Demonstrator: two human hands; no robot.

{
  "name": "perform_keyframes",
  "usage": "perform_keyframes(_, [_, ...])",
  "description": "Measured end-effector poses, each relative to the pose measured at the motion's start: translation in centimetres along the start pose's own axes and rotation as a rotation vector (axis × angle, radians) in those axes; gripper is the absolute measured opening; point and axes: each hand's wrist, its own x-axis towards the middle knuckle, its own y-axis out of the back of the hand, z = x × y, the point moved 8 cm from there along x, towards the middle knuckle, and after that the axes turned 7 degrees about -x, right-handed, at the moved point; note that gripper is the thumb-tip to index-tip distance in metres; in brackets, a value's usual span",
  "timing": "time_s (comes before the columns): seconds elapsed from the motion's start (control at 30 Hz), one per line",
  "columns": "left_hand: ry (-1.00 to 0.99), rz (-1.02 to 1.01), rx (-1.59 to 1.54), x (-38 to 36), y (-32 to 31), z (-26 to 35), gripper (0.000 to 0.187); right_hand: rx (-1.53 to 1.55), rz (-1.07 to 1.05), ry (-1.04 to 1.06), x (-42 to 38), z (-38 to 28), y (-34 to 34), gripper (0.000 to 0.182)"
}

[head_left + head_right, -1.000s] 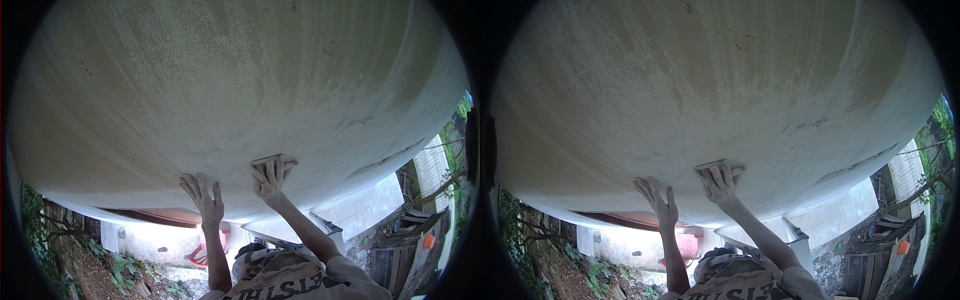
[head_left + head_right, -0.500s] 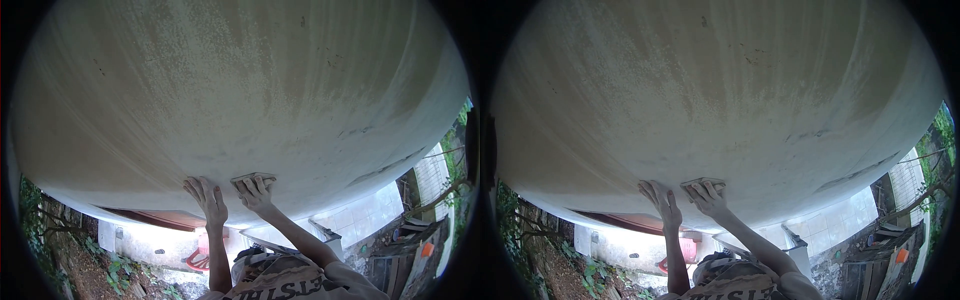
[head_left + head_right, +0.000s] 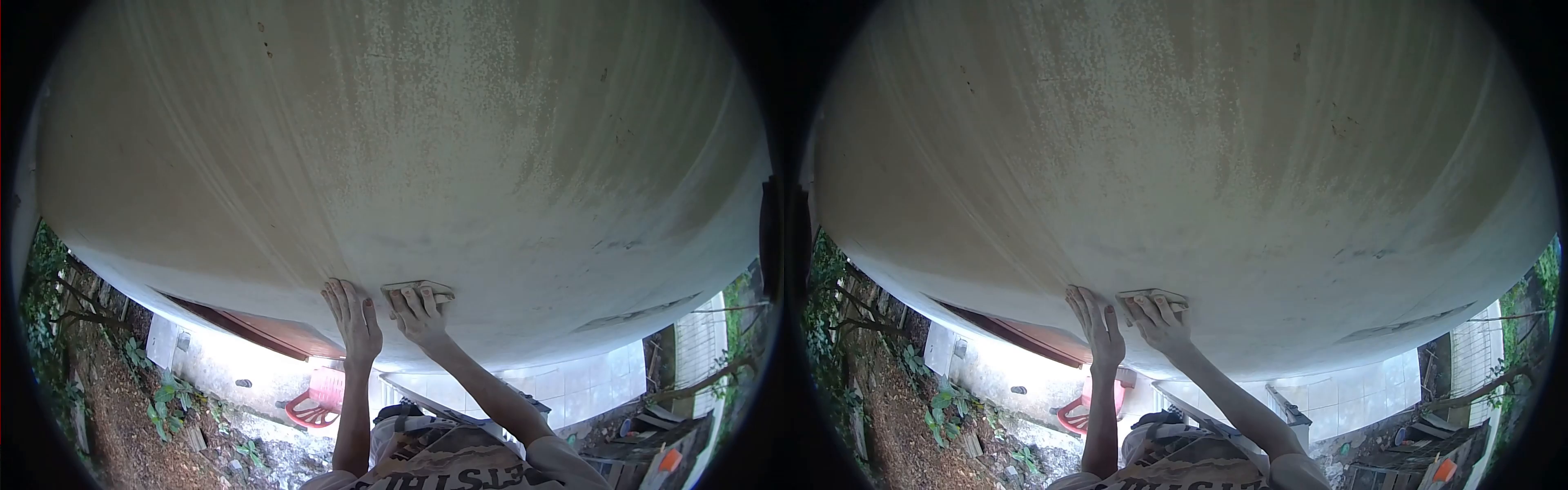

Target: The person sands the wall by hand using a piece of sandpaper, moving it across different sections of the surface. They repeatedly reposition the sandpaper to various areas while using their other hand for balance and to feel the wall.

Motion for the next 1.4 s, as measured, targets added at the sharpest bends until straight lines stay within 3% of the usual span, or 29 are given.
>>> perform_keyframes(0.07, [-0.020, 0.008, 0.004, -0.2, 0.1, 0.0, 0.051, -0.014, -0.031, 0.050, -0.5, -0.6, -0.8, 0.035])
perform_keyframes(0.13, [-0.048, 0.035, 0.005, -0.1, 0.2, 0.1, 0.050, -0.084, -0.021, 0.058, 4.1, 0.0, 0.5, 0.038])
perform_keyframes(0.23, [-0.005, 0.024, -0.007, 0.0, 0.5, 0.3, 0.049, -0.104, 0.070, -0.165, 16.1, 4.1, 5.7, 0.041])
perform_keyframes(0.3, [-0.005, 0.004, -0.001, 0.1, 0.7, 0.3, 0.049, -0.031, 0.179, -0.267, 19.2, 6.0, 7.1, 0.040])
perform_keyframes(0.33, [-0.001, -0.007, 0.000, -0.1, 0.7, 0.2, 0.049, 0.005, 0.229, -0.318, 19.4, 6.6, 7.5, 0.040])
perform_keyframes(0.43, [-0.005, -0.014, 0.016, -0.6, 0.6, -0.8, 0.048, -0.027, 0.112, -0.239, 12.9, 2.7, 3.7, 0.041])
perform_keyframes(0.5, [-0.024, -0.011, 0.016, -0.7, 0.7, -0.7, 0.048, -0.041, -0.024, 0.025, 5.5, -1.5, 0.2, 0.041])
perform_keyframes(0.57, [-0.025, -0.013, 0.009, -0.7, 0.8, -0.6, 0.048, 0.005, -0.102, 0.089, 1.5, -2.7, -1.1, 0.042])
perform_keyframes(0.67, [-0.006, -0.012, -0.004, -0.7, 1.1, -0.5, 0.048, -0.019, -0.091, 0.148, 5.4, -2.3, 0.1, 0.043])
perform_keyframes(0.8, [0.021, -0.007, -0.010, -0.7, 1.2, -0.2, 0.049, -0.088, 0.015, -0.083, 17.6, 2.0, 5.4, 0.045])
perform_keyframes(0.87, [0.036, -0.013, -0.010, -0.7, 1.4, -0.3, 0.048, -0.099, 0.113, -0.142, 18.9, 2.5, 5.7, 0.044])
perform_keyframes(0.93, [0.039, -0.018, -0.010, -0.8, 1.3, -0.4, 0.048, -0.090, 0.130, -0.166, 17.8, 1.9, 5.3, 0.043])
perform_keyframes(1.07, [-0.019, -0.007, 0.003, -0.9, 1.2, -0.8, 0.048, -0.049, 0.029, -0.055, 4.8, -2.6, -0.2, 0.043])
perform_keyframes(1.17, [-0.008, -0.008, -0.002, -1.0, 1.3, -0.5, 0.049, -0.002, -0.051, 0.015, 3.2, -2.6, -0.6, 0.043])
perform_keyframes(1.27, [-0.001, -0.001, -0.010, -0.7, 1.3, -0.4, 0.049, -0.107, 0.006, -0.033, 11.6, 0.9, 3.6, 0.041])
perform_keyframes(1.4, [0.037, -0.009, -0.004, -0.7, 1.3, -0.2, 0.050, -0.059, 0.296, -0.241, 20.7, 7.8, 9.1, 0.035])
